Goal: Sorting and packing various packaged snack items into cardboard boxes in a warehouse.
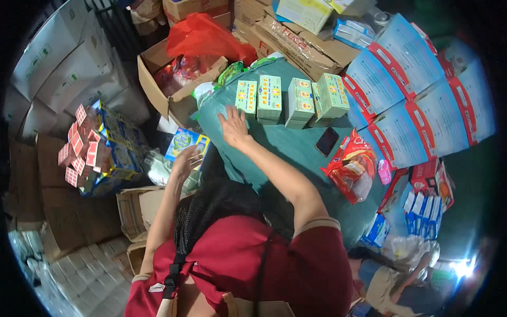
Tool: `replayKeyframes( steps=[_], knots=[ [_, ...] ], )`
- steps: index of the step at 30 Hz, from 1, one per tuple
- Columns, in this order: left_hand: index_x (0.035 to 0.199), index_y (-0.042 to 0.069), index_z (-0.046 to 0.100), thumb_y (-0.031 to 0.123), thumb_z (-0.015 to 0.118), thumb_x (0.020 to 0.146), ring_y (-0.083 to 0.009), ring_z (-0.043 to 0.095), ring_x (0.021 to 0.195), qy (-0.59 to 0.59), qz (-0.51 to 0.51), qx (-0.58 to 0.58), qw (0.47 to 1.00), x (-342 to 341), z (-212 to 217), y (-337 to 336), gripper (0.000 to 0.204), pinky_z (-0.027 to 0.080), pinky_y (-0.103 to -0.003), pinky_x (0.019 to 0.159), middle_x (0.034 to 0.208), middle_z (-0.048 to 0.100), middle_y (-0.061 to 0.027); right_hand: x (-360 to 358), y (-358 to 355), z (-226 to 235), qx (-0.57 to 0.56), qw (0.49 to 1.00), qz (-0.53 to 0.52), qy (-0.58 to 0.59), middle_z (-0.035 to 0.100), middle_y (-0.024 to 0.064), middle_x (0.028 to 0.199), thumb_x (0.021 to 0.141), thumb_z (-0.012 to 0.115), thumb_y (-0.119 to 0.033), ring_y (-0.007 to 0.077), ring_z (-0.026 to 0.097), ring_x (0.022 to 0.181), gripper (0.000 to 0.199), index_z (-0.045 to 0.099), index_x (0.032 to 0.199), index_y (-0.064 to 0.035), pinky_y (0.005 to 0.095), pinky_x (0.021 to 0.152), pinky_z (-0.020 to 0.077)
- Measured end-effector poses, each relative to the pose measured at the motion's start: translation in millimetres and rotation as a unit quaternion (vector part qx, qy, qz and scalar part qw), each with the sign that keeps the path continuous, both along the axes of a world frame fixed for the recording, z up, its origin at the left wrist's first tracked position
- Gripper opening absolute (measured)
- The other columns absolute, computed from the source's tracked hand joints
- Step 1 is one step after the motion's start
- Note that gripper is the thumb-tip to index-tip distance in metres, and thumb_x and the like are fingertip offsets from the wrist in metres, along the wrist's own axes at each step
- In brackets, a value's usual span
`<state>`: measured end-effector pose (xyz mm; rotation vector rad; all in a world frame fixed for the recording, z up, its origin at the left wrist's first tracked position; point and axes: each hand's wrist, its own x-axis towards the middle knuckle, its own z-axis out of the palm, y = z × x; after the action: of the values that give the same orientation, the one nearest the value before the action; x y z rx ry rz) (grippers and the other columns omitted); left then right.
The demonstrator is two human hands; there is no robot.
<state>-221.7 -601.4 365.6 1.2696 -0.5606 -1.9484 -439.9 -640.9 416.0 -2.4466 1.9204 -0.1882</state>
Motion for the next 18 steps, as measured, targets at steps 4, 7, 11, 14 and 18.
replayKeyframes(
  steps=[4,7,11,14,18],
  knots=[
    [0.115,0.003,0.047,0.018,0.05,0.087,-0.0208,0.058,0.082,0.001,0.032,0.007,0.999,51.0,-10.7,-13.8,0.033,0.049,-0.036,0.076,0.097,0.057,-0.0107,-10.7,-41.5,-18.1,0.038,0.983,-0.092,0.157,0.017,0.0173,0.143,0.084,0.037,-0.013,0.0365,0.009,0.133,0.048,0.036,0.132,-0.0181,0.0547,0.104,0.0082],
    [0.114,0.003,0.048,0.017,0.049,0.086,-0.0226,0.058,0.084,0.016,0.038,0.015,0.999,83.2,-32.5,-25.7,0.032,0.049,-0.037,0.077,0.1,0.056,-0.0115,-19.3,-52.8,-23.9,0.059,0.976,-0.113,0.176,0.016,0.0163,0.144,0.084,0.038,-0.015,0.0369,0.01,0.133,0.048,0.037,0.132,-0.018,0.0548,0.104,0.008],
    [0.113,0.004,0.05,0.018,0.051,0.085,-0.0234,0.058,0.085,0.01,0.099,0.031,0.995,113.7,-44.2,-30.1,0.032,0.049,-0.037,0.076,0.096,0.056,-0.01,-7.0,-71.7,-46.4,0.034,0.97,-0.089,0.223,0.016,0.0157,0.143,0.085,0.038,-0.015,0.0385,0.018,0.13,0.043,0.043,0.127,-0.0147,0.0492,0.104,0.0172],
    [0.108,0.007,0.052,0.022,0.054,0.083,-0.0217,0.058,0.084,0.004,0.065,0.034,0.997,94.4,-43.5,-43.9,0.029,0.049,-0.036,0.074,0.092,0.057,-0.0077,-36.8,-88.3,-77.2,-0.09,0.98,-0.143,0.107,0.034,0.02,0.133,0.084,0.041,-0.015,0.0353,0.032,0.123,0.038,0.047,0.117,0.0019,0.0464,0.102,0.0251],
    [0.105,0.008,0.053,0.021,0.054,0.084,-0.0184,0.058,0.077,0.031,0.075,0.042,0.996,89.7,-59.7,-54.1,0.026,0.05,-0.032,0.067,0.091,0.058,-0.007,-26.8,-76.1,-63.9,-0.03,0.981,-0.051,0.186,0.028,0.0296,0.134,0.074,0.054,-0.02,0.0413,0.029,0.124,0.046,0.05,0.115,-0.0011,0.0527,0.101,0.022]
  ],
)
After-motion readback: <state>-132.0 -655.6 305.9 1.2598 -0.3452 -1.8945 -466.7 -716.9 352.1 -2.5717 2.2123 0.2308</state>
